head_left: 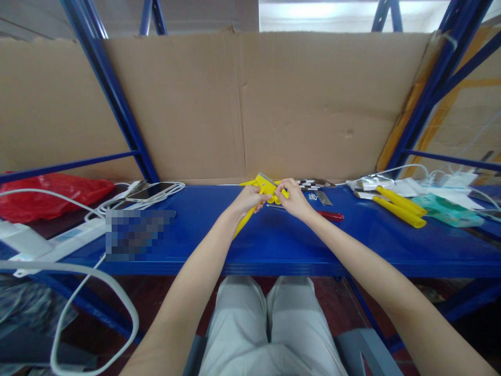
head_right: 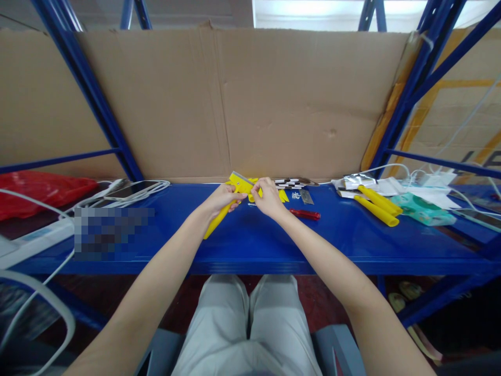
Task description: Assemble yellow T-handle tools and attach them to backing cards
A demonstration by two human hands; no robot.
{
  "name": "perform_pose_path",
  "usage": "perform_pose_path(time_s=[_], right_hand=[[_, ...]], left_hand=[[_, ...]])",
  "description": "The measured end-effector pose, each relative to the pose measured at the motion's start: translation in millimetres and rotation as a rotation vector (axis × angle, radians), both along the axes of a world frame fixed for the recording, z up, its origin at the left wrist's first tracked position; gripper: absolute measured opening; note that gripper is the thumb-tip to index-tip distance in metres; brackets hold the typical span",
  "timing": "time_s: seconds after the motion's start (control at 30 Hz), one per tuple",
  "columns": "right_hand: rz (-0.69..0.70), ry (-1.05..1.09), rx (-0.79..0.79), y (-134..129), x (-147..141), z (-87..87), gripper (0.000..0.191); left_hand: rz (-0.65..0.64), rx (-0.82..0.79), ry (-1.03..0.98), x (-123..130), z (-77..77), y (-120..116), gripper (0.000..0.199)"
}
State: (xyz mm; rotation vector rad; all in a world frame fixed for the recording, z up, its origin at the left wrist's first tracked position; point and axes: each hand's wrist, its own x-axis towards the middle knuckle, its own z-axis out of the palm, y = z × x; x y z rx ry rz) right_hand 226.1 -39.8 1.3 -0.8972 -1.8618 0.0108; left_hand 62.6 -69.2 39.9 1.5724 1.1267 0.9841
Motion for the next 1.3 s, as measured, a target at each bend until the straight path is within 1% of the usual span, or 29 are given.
perform_pose_path(time_s=[0.27, 0.4, 0.57, 0.7, 0.83, 1.03, 1.2, 1.3], right_hand=[[-0.011, -0.016, -0.022, 3, 0, -3.3, 0.012], [-0.017, -0.019, -0.038, 2, -1, -3.3, 0.011], [-0.013, -0.004, -0.065, 1, 0, -2.5, 0.012], [0.004, 0.020, -0.071, 1, 1, -2.4, 0.013], [0.006, 0.025, -0.072, 1, 2, -2.4, 0.012], [0.001, -0.004, -0.075, 2, 4, -2.6, 0.011], [-0.022, -0.031, -0.115, 4, 4, -4.2, 0.013], [-0.024, -0.046, -0.118, 5, 5, -5.6, 0.013]], left_hand=[[0.034, -0.002, 0.047, 2, 2.0, -4, 0.032], [0.030, -0.002, 0.030, 2, 0.5, -3, 0.030], [0.003, -0.021, -0.015, -1, -1.7, 0, 0.028], [-0.050, -0.054, -0.074, -5, -2.3, 3, 0.027], [-0.077, -0.083, -0.086, -8, -3.1, 6, 0.028], [-0.077, -0.077, -0.069, -8, -4.3, 5, 0.027], [-0.050, -0.075, 0.002, -5, -3.9, 3, 0.027], [-0.056, -0.078, 0.013, -5, -4.0, 3, 0.028]])
